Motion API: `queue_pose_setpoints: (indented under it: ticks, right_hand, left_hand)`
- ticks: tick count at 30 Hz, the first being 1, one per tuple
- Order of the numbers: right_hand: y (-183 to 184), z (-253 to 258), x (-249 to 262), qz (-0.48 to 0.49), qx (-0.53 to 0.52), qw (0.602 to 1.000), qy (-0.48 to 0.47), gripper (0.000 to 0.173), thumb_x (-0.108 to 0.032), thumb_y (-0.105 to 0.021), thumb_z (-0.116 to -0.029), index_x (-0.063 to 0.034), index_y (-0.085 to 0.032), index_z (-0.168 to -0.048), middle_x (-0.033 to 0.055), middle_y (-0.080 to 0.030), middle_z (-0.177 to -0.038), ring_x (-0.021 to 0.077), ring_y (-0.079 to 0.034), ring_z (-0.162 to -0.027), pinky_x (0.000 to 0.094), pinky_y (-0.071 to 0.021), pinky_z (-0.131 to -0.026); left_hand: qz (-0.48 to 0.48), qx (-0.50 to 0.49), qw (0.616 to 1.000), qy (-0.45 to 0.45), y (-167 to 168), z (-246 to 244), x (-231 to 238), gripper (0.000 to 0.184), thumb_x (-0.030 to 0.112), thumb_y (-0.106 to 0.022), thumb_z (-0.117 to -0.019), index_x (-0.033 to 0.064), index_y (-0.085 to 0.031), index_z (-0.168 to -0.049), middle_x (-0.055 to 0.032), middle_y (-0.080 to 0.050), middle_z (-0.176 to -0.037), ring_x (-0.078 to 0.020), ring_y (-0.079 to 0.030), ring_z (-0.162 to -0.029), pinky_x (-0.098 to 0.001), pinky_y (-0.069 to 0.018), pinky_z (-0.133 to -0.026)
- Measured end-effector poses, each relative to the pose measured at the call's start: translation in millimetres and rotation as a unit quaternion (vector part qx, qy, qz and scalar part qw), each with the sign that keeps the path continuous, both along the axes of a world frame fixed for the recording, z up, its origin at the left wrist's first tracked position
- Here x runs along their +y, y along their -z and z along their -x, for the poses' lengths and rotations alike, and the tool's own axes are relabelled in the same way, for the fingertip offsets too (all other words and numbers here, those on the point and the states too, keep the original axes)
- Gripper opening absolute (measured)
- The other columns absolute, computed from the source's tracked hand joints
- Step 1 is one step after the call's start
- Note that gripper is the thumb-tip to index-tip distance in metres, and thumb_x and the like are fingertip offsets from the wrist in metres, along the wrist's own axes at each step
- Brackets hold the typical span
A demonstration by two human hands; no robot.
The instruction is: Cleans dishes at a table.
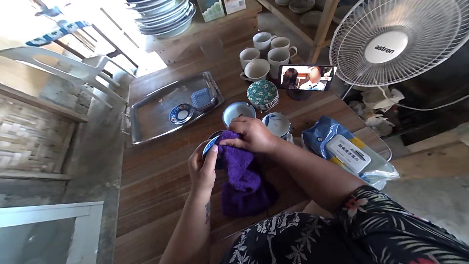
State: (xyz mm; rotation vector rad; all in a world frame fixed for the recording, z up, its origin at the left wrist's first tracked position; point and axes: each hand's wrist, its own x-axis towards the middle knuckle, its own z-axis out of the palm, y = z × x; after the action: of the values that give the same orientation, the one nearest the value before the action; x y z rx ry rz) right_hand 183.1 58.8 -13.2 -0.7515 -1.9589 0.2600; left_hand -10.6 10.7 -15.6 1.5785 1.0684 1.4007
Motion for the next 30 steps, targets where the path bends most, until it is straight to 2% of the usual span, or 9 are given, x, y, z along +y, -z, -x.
queue_pose_setpoints:
  ticks: [2, 6, 9, 12, 17, 21, 23, 25, 30]
  right_hand:
    - [-0.5, 0.8, -0.1, -0.014, 0.003, 1.000, -0.010, 0.034, -0.035, -0.074, -0.0917, -0.0016, -0.071, -0.083, 0.0132, -0.070, -0.083, 0.0261, -0.071, -0.082, 0.0441, -0.0578, -0.069]
    - [2.6, 0.3, 1.9, -0.046, -0.026, 0.998, -0.028, 0.031, -0.032, -0.075, -0.0903, -0.0018, -0.073, -0.086, 0.0135, -0.072, -0.086, 0.0264, -0.072, -0.085, 0.0432, -0.0588, -0.074]
    - [3.1, 2.0, 0.8, -0.045, -0.030, 0.998, -0.034, 0.034, -0.034, -0.071, -0.0939, -0.0014, -0.072, -0.086, 0.0134, -0.071, -0.084, 0.0263, -0.071, -0.083, 0.0428, -0.0582, -0.072]
    - [1.0, 5.0, -3.3, -0.021, -0.013, 0.999, -0.031, 0.033, -0.033, -0.068, -0.0958, -0.0007, -0.072, -0.088, 0.0139, -0.070, -0.084, 0.0261, -0.071, -0.082, 0.0431, -0.0579, -0.070]
    - [1.5, 17.1, -12.8, 0.094, 0.014, 0.995, -0.039, 0.031, -0.028, -0.063, -0.0988, 0.0012, -0.072, -0.094, 0.0150, -0.071, -0.090, 0.0263, -0.071, -0.083, 0.0466, -0.0583, -0.071]
    - [2.5, 27.2, -20.3, 0.160, 0.017, 0.984, -0.082, 0.029, -0.023, -0.061, -0.1001, 0.0024, -0.073, -0.106, 0.0165, -0.073, -0.102, 0.0264, -0.071, -0.095, 0.0478, -0.0582, -0.084]
    - [2.8, 24.8, -17.9, 0.157, 0.024, 0.984, -0.085, 0.029, -0.023, -0.061, -0.1004, 0.0032, -0.073, -0.105, 0.0176, -0.073, -0.103, 0.0278, -0.071, -0.096, 0.0490, -0.0579, -0.085]
    - [3.5, 20.3, -14.7, 0.134, 0.035, 0.989, -0.052, 0.029, -0.024, -0.061, -0.1002, 0.0028, -0.071, -0.099, 0.0168, -0.071, -0.096, 0.0274, -0.071, -0.088, 0.0483, -0.0581, -0.077]
    - [3.7, 9.0, -2.9, 0.077, 0.079, 0.994, 0.005, 0.031, -0.027, -0.063, -0.0998, 0.0022, -0.068, -0.093, 0.0145, -0.067, -0.086, 0.0242, -0.067, -0.082, 0.0433, -0.0563, -0.072]
  left_hand:
    - [-0.014, 0.021, 0.999, 0.023, -1.0, 4.3, 2.1, 0.017, 0.022, -0.054, -0.1003, 0.0173, -0.070, -0.105, 0.0145, -0.069, -0.091, 0.0033, -0.065, -0.081, -0.0186, -0.0564, -0.075]
    - [-0.018, 0.141, 0.990, 0.027, 0.9, 6.6, 4.5, 0.041, 0.041, -0.047, -0.1040, 0.0050, -0.066, -0.109, 0.0081, -0.067, -0.093, 0.0062, -0.062, -0.085, -0.0170, -0.0538, -0.078]
    - [-0.071, 0.168, 0.983, -0.007, 2.0, 5.9, 3.6, 0.046, 0.038, -0.040, -0.1086, 0.0004, -0.066, -0.106, 0.0061, -0.066, -0.090, 0.0094, -0.060, -0.085, -0.0139, -0.0517, -0.080]
    - [-0.133, 0.135, 0.981, -0.037, 5.1, 5.9, 4.4, 0.039, 0.029, -0.041, -0.1094, -0.0007, -0.066, -0.103, 0.0055, -0.066, -0.093, 0.0090, -0.061, -0.088, -0.0136, -0.0517, -0.082]
    - [-0.090, -0.002, 0.987, -0.134, 2.5, 2.0, -0.3, 0.034, 0.029, -0.036, -0.1103, 0.0072, -0.062, -0.112, 0.0112, -0.068, -0.101, 0.0028, -0.065, -0.096, -0.0225, -0.0556, -0.089]
    - [-0.081, -0.088, 0.975, -0.188, -7.0, -3.7, -0.7, 0.032, 0.029, -0.028, -0.1107, 0.0096, -0.054, -0.115, 0.0116, -0.065, -0.100, 0.0016, -0.065, -0.096, -0.0221, -0.0551, -0.091]
    - [-0.071, -0.082, 0.978, -0.180, -6.3, -5.3, -1.4, 0.036, 0.034, -0.026, -0.1110, 0.0092, -0.053, -0.118, 0.0106, -0.065, -0.102, 0.0012, -0.065, -0.097, -0.0227, -0.0553, -0.091]
    - [-0.045, -0.056, 0.984, -0.162, -3.9, -4.2, -1.3, 0.045, 0.039, -0.024, -0.1107, 0.0067, -0.052, -0.124, 0.0078, -0.065, -0.108, 0.0002, -0.065, -0.101, -0.0242, -0.0549, -0.093]
    - [-0.006, -0.059, 0.996, -0.061, 6.7, 2.1, 5.8, 0.043, 0.049, -0.026, -0.1080, 0.0190, -0.056, -0.115, 0.0103, -0.063, -0.104, -0.0029, -0.062, -0.101, -0.0286, -0.0538, -0.093]
